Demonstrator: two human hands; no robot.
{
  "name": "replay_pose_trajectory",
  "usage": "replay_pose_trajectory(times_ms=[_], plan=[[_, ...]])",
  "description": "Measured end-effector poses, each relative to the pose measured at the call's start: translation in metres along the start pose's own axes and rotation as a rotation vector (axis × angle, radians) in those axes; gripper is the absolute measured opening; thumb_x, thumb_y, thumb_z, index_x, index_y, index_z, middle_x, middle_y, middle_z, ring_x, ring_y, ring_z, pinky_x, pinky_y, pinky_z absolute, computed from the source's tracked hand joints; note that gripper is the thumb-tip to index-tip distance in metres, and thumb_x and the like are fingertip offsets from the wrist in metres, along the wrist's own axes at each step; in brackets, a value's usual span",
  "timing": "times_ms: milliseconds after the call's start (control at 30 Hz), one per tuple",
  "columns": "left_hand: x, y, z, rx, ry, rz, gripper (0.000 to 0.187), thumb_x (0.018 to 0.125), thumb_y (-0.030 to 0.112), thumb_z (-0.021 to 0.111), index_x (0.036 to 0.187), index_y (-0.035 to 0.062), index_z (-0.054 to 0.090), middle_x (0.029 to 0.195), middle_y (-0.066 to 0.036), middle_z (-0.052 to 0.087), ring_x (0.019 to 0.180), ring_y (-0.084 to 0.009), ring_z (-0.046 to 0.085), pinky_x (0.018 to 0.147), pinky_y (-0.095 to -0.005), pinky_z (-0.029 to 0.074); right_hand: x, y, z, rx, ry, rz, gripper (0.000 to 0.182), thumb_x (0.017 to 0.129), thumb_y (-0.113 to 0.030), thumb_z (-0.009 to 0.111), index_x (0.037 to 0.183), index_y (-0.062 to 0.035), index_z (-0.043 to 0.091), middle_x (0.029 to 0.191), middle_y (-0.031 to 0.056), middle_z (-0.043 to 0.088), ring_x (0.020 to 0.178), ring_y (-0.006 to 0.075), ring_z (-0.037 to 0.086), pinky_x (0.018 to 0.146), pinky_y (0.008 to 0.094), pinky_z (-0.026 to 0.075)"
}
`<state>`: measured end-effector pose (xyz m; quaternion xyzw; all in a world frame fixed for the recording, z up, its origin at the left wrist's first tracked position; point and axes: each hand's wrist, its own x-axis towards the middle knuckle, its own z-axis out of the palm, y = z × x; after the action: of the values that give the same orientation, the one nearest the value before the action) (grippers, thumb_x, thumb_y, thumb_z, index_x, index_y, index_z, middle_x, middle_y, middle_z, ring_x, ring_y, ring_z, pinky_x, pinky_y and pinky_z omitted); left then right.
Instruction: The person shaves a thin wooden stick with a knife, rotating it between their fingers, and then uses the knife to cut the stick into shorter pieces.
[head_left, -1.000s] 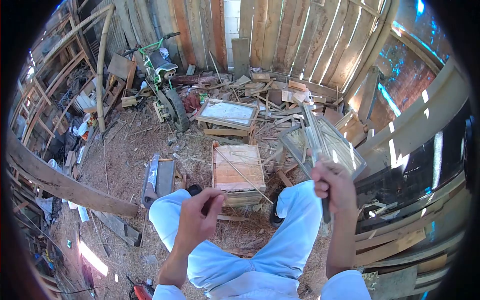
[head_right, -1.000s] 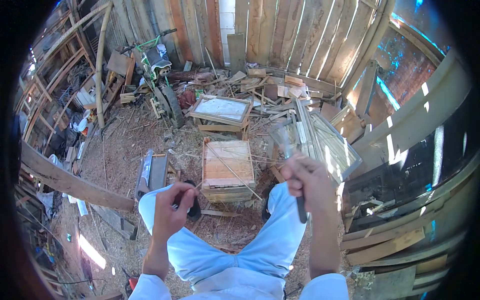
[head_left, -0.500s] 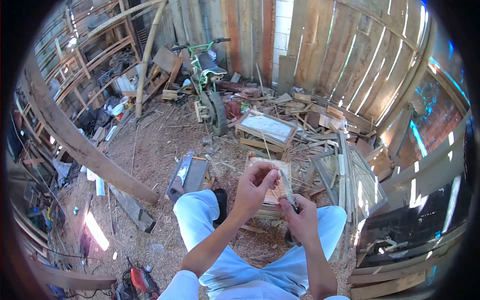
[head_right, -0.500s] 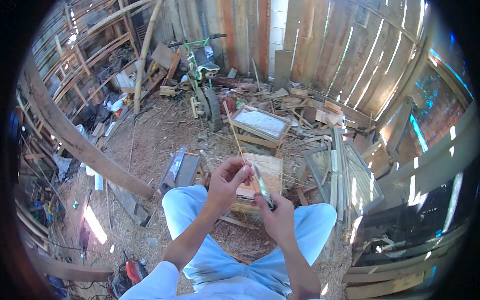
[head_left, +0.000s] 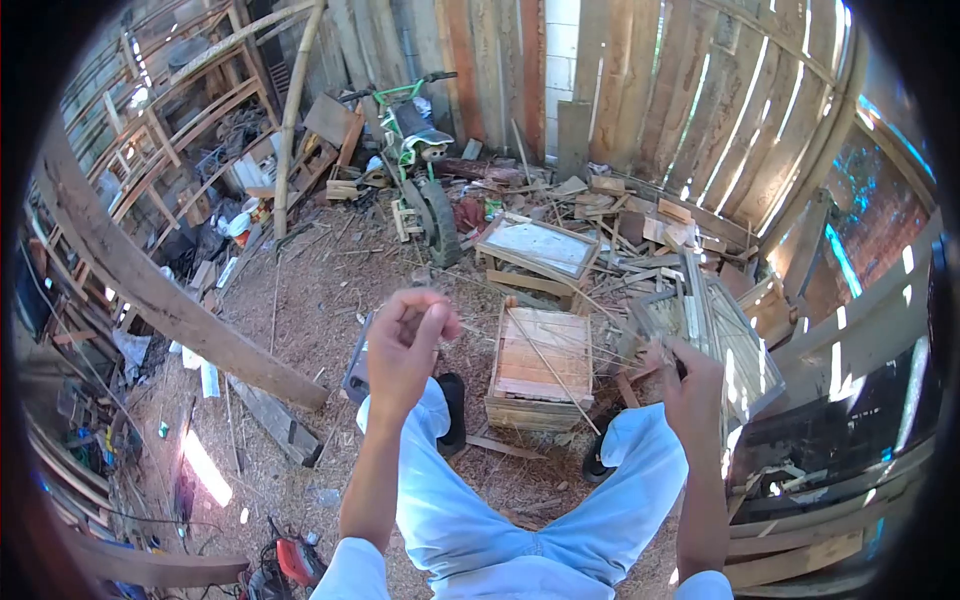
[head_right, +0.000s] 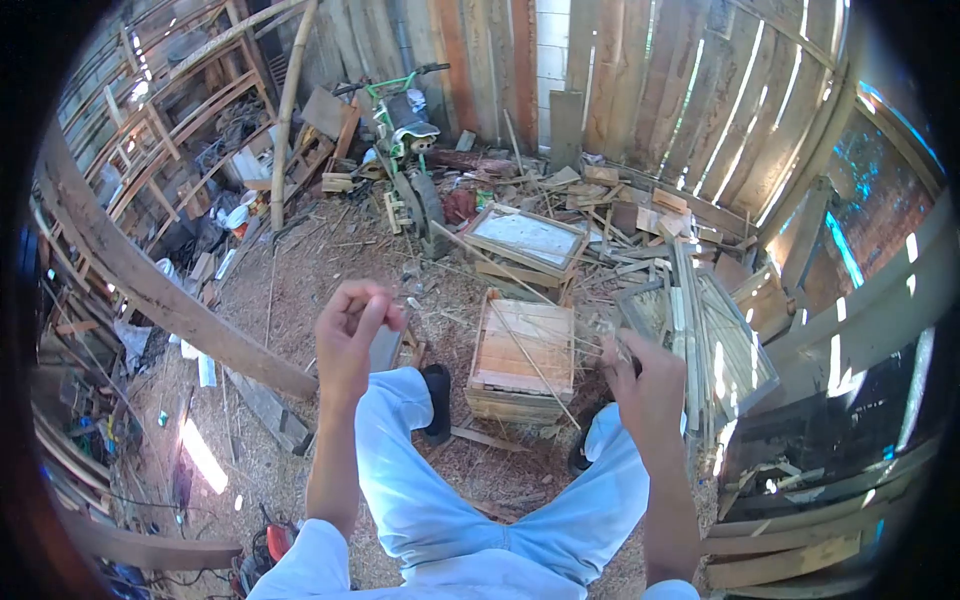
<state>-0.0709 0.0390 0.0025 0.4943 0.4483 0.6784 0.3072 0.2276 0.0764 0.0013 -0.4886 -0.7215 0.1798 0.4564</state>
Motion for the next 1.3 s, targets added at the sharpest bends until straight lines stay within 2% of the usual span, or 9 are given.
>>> replay_pose_trajectory(times_ms=[67, 167, 200, 300, 533, 800, 867, 1000, 1300], plan=[[-0.008, 0.004, 0.003, 0.004, 0.024, 0.014, 0.009, 0.091, 0.005, 0.053, 0.099, 0.0009, 0.055, 0.088, -0.007, 0.060, 0.078, -0.0128, 0.058, 0.072, -0.0264, 0.047, 0.006, -0.002, -0.008, -0.040, 0.004, 0.092, 0.010, 0.078, 0.001, 0.060, 0.088, 0.0019, 0.063, 0.075, 0.0152, 0.063, 0.065, 0.0283, 0.063, 0.061, 0.0337, 0.047], [-0.013, 0.023, 0.011, 0.698, 0.162, 0.611, 0.018, 0.087, 0.005, 0.057, 0.104, 0.0009, 0.056, 0.103, -0.011, 0.058, 0.094, -0.0221, 0.058, 0.083, -0.0324, 0.045, 0.008, 0.004, -0.008, -0.090, -0.018, -0.196, 0.014, 0.077, 0.001, 0.061, 0.092, 0.0020, 0.062, 0.079, 0.0168, 0.063, 0.070, 0.0348, 0.061, 0.061, 0.0356, 0.048], [-0.014, 0.038, 0.018, 0.695, 0.162, 0.611, 0.018, 0.087, 0.005, 0.057, 0.104, 0.0009, 0.056, 0.103, -0.011, 0.058, 0.094, -0.0221, 0.058, 0.083, -0.0324, 0.045, 0.008, 0.002, -0.009, -0.094, -0.017, -0.196, 0.014, 0.077, 0.001, 0.061, 0.092, 0.0020, 0.062, 0.079, 0.0168, 0.063, 0.070, 0.0348, 0.061, 0.061, 0.0356, 0.048], [-0.013, 0.053, 0.031, 1.170, -0.106, 0.783, 0.020, 0.083, 0.005, 0.061, 0.102, 0.0026, 0.058, 0.099, -0.010, 0.060, 0.094, -0.0273, 0.058, 0.082, -0.0354, 0.045, 0.006, -0.007, -0.008, -0.090, -0.108, -0.216, 0.014, 0.077, 0.000, 0.062, 0.091, 0.0019, 0.062, 0.080, 0.0163, 0.064, 0.070, 0.0340, 0.062, 0.060, 0.0356, 0.048], [-0.023, -0.004, 0.029, 0.743, -0.488, 0.337, 0.011, 0.082, 0.000, 0.061, 0.093, 0.0026, 0.061, 0.082, -0.008, 0.061, 0.070, -0.0217, 0.060, 0.058, -0.0293, 0.046, 0.016, -0.004, -0.015, -0.096, -0.071, -0.250, 0.013, 0.081, -0.002, 0.062, 0.094, 0.0025, 0.063, 0.079, 0.0148, 0.065, 0.065, 0.0269, 0.062, 0.058, 0.0327, 0.047], [-0.051, -0.034, 0.039, 0.192, -0.283, -0.250, 0.010, 0.090, 0.008, 0.057, 0.095, -0.0008, 0.058, 0.082, -0.003, 0.061, 0.070, -0.0067, 0.055, 0.059, -0.0212, 0.042, 0.000, -0.007, -0.003, -0.128, 0.150, -0.418, 0.041, 0.089, -0.002, 0.051, 0.130, -0.0035, 0.048, 0.071, 0.0080, 0.061, 0.055, 0.0170, 0.050, 0.055, 0.0261, 0.043], [-0.051, -0.031, 0.040, 0.184, -0.269, -0.296, 0.011, 0.090, 0.009, 0.056, 0.096, -0.0010, 0.058, 0.084, -0.002, 0.061, 0.072, -0.0055, 0.055, 0.061, -0.0207, 0.043, -0.019, -0.006, 0.001, 0.147, -0.249, -0.037, 0.042, 0.087, 0.003, 0.050, 0.129, -0.0031, 0.049, 0.075, 0.0107, 0.063, 0.060, 0.0187, 0.060, 0.061, 0.0269, 0.049], [-0.053, -0.024, 0.050, 0.131, -0.258, -0.322, 0.012, 0.092, 0.010, 0.056, 0.096, -0.0003, 0.059, 0.084, -0.001, 0.062, 0.072, -0.0039, 0.054, 0.062, -0.0199, 0.044, -0.037, -0.018, 0.022, 0.729, -0.537, 0.371, 0.039, 0.094, -0.001, 0.043, 0.133, -0.0060, 0.046, 0.076, 0.0070, 0.063, 0.050, 0.0057, 0.043, 0.048, 0.0203, 0.039], [-0.068, 0.003, 0.054, 0.160, -0.281, -0.282, 0.011, 0.091, 0.009, 0.057, 0.093, -0.0010, 0.061, 0.073, 0.001, 0.060, 0.062, -0.0007, 0.046, 0.052, -0.0175, 0.035, -0.026, -0.027, 0.027, 1.038, -0.659, 0.533, 0.037, 0.096, -0.009, 0.047, 0.132, -0.0030, 0.046, 0.077, 0.0056, 0.062, 0.053, 0.0023, 0.041, 0.045, 0.0166, 0.033]])
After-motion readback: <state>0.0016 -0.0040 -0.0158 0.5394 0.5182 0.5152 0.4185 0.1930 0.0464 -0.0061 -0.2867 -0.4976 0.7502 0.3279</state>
